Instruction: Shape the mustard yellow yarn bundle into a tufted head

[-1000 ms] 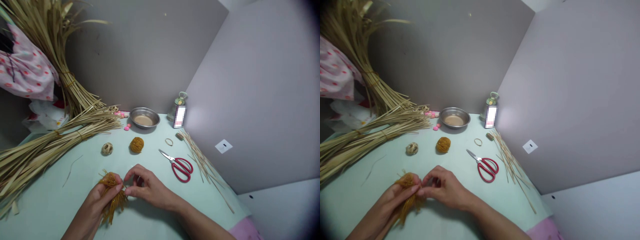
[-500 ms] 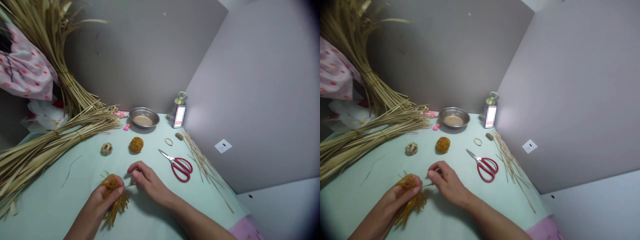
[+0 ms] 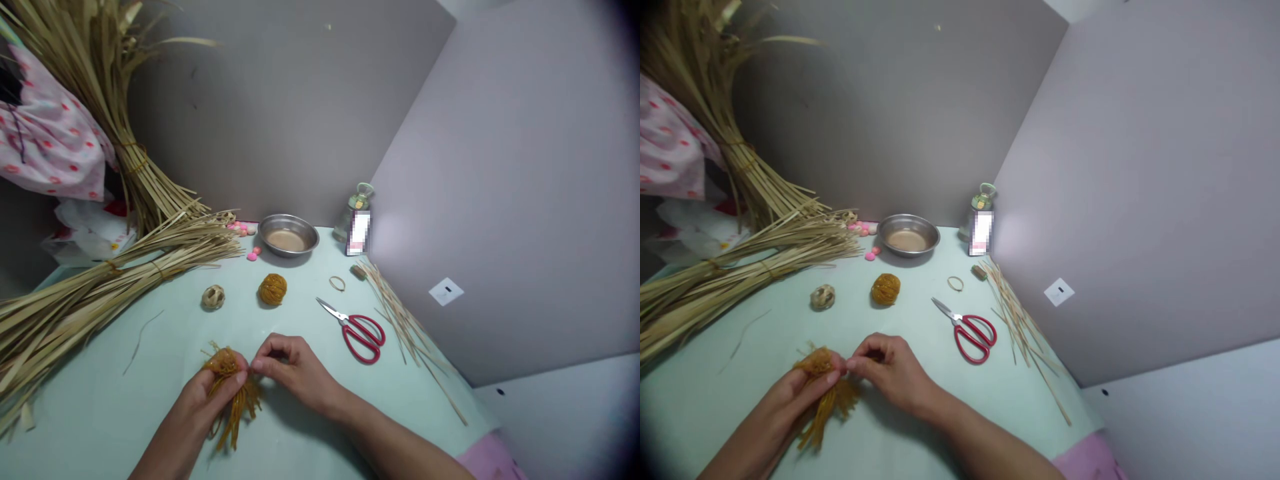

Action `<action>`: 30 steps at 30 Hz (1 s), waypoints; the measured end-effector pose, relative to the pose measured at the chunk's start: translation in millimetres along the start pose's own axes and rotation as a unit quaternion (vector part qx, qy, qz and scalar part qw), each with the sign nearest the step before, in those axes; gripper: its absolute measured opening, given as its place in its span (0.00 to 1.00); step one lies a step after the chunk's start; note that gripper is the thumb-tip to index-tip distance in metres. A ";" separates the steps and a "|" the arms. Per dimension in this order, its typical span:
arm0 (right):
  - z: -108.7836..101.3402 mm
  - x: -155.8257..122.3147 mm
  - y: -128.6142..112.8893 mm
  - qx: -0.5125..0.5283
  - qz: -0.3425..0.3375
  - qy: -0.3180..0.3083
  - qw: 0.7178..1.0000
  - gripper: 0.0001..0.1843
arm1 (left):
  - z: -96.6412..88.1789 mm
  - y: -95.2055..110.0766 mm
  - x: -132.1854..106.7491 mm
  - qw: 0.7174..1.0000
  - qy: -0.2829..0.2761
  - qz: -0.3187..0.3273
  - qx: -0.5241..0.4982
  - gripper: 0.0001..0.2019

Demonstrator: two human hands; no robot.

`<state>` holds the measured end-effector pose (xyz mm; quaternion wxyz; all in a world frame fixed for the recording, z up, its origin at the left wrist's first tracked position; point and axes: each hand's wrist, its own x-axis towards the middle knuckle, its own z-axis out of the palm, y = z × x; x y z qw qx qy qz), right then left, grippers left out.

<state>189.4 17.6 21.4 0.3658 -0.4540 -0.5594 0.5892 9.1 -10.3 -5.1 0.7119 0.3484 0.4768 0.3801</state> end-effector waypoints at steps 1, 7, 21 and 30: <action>0.4 0.1 0.0 0.006 0.005 0.003 1.000 0.25 | -0.1 -0.4 0.4 1.000 -0.002 0.001 0.001 0.15; 0.6 -0.4 -0.2 0.006 0.015 0.005 1.000 0.23 | 0.3 -1.2 2.5 1.000 0.018 0.013 0.004 0.15; 4.3 -6.6 -4.5 0.022 0.054 -0.018 0.998 0.07 | 2.0 3.2 -0.8 0.999 0.013 -0.025 -0.035 0.14; 3.9 -4.1 0.0 0.060 0.076 -0.027 0.995 0.13 | 1.1 7.3 -4.6 0.998 -0.015 -0.014 -0.059 0.11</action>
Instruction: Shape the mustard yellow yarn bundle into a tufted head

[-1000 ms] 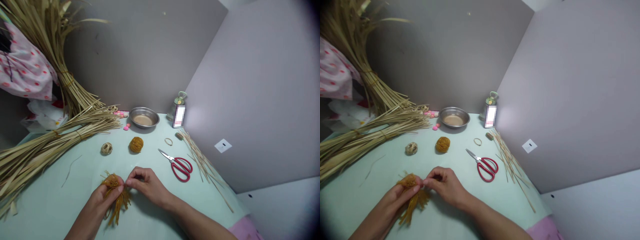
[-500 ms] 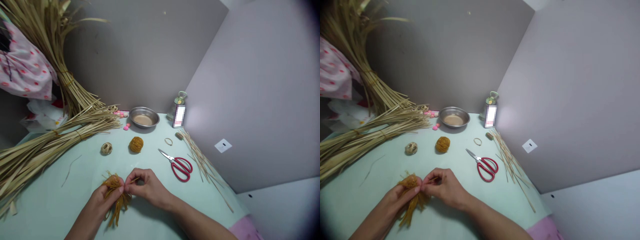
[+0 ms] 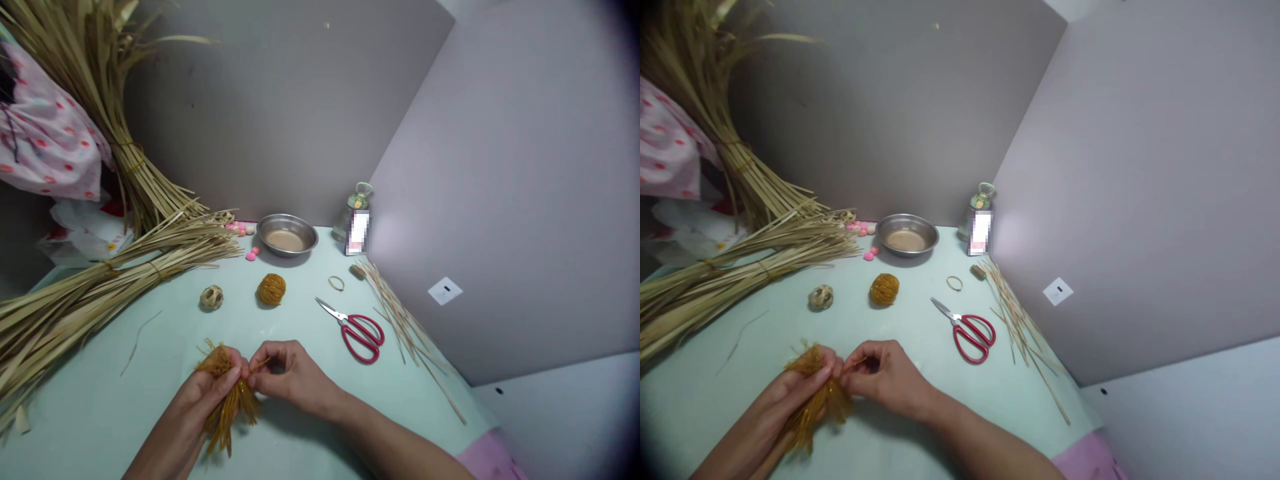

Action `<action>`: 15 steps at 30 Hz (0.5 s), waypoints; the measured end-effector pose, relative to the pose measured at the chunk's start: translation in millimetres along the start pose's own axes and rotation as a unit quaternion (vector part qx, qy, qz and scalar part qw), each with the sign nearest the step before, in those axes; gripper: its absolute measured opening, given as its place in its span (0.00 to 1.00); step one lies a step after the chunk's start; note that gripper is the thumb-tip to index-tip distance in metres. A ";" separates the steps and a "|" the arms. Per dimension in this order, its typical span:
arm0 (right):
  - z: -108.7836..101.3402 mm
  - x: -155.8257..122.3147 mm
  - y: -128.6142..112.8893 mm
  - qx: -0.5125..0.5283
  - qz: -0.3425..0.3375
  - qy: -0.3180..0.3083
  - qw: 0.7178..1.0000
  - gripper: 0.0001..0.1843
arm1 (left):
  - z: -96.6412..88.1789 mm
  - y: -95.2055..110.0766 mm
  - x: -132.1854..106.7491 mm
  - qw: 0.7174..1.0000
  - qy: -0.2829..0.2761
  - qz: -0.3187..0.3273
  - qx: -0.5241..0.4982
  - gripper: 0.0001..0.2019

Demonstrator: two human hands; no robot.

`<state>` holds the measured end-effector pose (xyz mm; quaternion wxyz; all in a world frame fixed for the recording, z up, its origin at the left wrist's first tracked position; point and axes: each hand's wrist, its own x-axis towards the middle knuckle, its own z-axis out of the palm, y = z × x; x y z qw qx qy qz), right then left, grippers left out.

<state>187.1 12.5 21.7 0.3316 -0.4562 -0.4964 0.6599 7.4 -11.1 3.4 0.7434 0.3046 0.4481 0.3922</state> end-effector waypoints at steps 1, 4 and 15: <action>0.0 0.5 0.8 0.004 -0.002 -0.002 1.000 0.14 | 0.5 0.5 0.1 1.000 -0.005 0.004 -0.004 0.11; 0.1 2.0 2.9 0.005 -0.014 -0.008 1.000 0.14 | 2.4 1.6 1.7 0.999 -0.003 0.024 -0.022 0.11; 1.6 4.9 5.2 0.070 -0.032 0.017 0.997 0.21 | -5.9 -12.4 8.6 0.997 0.061 0.028 0.044 0.19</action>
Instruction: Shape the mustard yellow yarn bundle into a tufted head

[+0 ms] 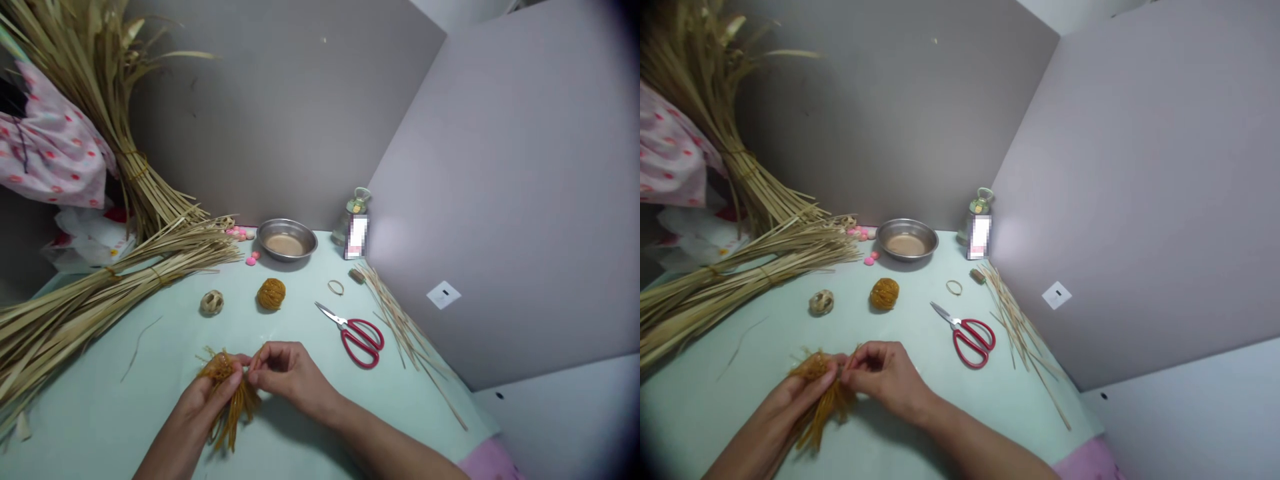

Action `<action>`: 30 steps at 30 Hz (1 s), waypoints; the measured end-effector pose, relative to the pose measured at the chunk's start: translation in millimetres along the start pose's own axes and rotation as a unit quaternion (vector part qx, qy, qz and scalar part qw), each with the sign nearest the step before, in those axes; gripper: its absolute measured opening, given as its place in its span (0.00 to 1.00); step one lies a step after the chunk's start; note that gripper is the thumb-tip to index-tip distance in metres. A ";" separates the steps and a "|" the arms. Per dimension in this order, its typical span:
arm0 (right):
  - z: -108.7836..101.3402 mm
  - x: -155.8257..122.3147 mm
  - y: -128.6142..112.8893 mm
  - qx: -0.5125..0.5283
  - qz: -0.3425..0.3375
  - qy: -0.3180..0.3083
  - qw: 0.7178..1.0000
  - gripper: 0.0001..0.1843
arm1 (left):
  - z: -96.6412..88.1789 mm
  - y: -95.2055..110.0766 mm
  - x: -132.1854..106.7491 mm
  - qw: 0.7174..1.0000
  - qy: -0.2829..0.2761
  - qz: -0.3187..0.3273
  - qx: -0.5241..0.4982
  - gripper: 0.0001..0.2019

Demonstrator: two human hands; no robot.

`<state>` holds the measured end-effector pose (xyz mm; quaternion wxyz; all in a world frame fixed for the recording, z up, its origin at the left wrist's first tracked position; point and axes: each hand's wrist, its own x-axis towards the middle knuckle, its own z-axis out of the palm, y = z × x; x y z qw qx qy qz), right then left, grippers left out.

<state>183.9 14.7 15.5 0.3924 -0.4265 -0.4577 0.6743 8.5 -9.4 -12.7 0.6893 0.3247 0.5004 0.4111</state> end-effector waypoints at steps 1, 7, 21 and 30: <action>0.0 -0.1 0.1 -0.006 -0.001 0.001 1.000 0.21 | 0.3 0.0 -0.2 1.000 -0.003 0.003 0.001 0.19; 0.2 -0.9 -1.0 -0.024 -0.001 0.002 1.000 0.20 | 2.9 2.8 0.1 0.999 -0.045 0.007 0.005 0.17; 1.2 -2.0 2.2 -0.036 0.033 -0.016 0.999 0.18 | 3.3 6.2 -2.5 0.998 -0.047 -0.021 -0.021 0.11; 1.1 -2.9 -0.1 -0.033 0.024 -0.004 0.999 0.14 | 2.1 6.0 -4.8 0.998 -0.024 -0.037 -0.038 0.14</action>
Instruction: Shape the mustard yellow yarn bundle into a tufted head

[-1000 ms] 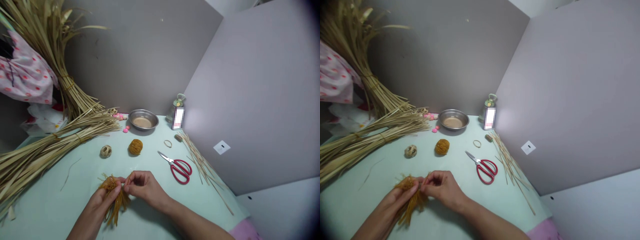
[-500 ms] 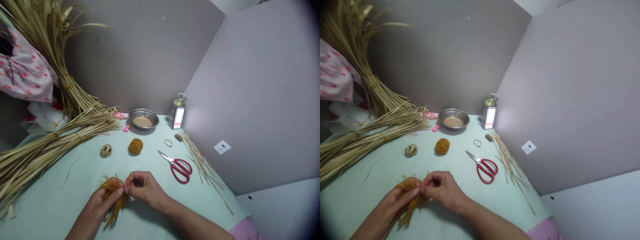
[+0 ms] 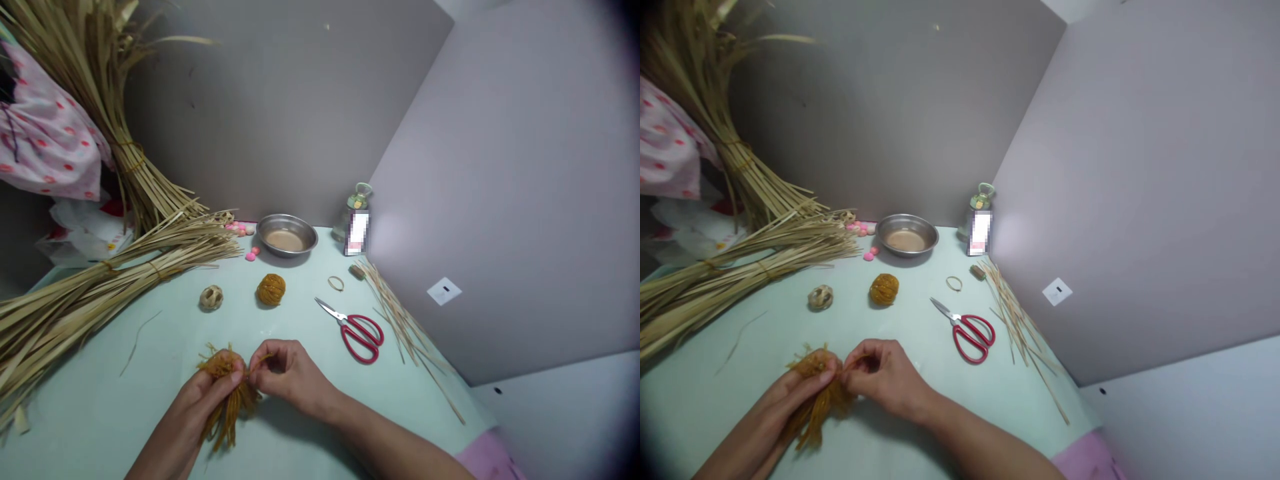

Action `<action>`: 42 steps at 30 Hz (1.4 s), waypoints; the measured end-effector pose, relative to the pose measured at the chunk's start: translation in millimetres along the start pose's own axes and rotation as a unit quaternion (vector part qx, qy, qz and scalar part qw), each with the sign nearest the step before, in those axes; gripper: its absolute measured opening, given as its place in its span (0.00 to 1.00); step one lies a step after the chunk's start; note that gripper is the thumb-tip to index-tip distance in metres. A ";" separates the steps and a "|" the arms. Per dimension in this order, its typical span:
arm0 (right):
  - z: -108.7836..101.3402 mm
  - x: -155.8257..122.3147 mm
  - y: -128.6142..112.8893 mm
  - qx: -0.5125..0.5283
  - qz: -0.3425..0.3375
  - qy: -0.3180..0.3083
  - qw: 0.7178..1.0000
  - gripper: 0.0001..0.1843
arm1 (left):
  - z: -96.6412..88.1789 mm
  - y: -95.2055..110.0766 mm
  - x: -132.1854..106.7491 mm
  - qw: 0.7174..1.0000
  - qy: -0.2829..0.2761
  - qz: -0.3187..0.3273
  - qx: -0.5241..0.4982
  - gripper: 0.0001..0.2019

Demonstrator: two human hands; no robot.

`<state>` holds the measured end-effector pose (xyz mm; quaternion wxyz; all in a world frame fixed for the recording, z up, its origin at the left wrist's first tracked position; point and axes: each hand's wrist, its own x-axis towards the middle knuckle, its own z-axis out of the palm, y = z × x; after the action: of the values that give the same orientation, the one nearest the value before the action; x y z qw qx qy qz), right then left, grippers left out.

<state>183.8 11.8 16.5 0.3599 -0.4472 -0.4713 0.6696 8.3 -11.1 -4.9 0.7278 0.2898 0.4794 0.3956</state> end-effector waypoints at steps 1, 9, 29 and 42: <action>-0.1 0.0 0.4 0.003 0.000 -0.003 1.000 0.14 | 0.5 0.7 -0.2 1.000 -0.002 0.002 -0.002 0.14; -1.0 2.3 8.5 0.017 -0.009 -0.013 1.000 0.13 | 2.1 3.7 -2.0 0.998 -0.047 0.018 -0.028 0.10; 3.0 4.3 0.2 0.062 -0.032 0.016 0.997 0.21 | 0.6 -5.4 3.8 0.999 -0.017 0.023 0.029 0.19; -2.1 6.3 5.4 0.058 -0.026 -0.020 0.998 0.25 | 4.4 -0.7 0.9 1.000 0.029 0.002 -0.002 0.16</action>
<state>183.3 16.5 9.3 0.3934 -0.3994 -0.4501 0.6951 12.7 -10.9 -4.3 0.7137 0.2773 0.4989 0.4061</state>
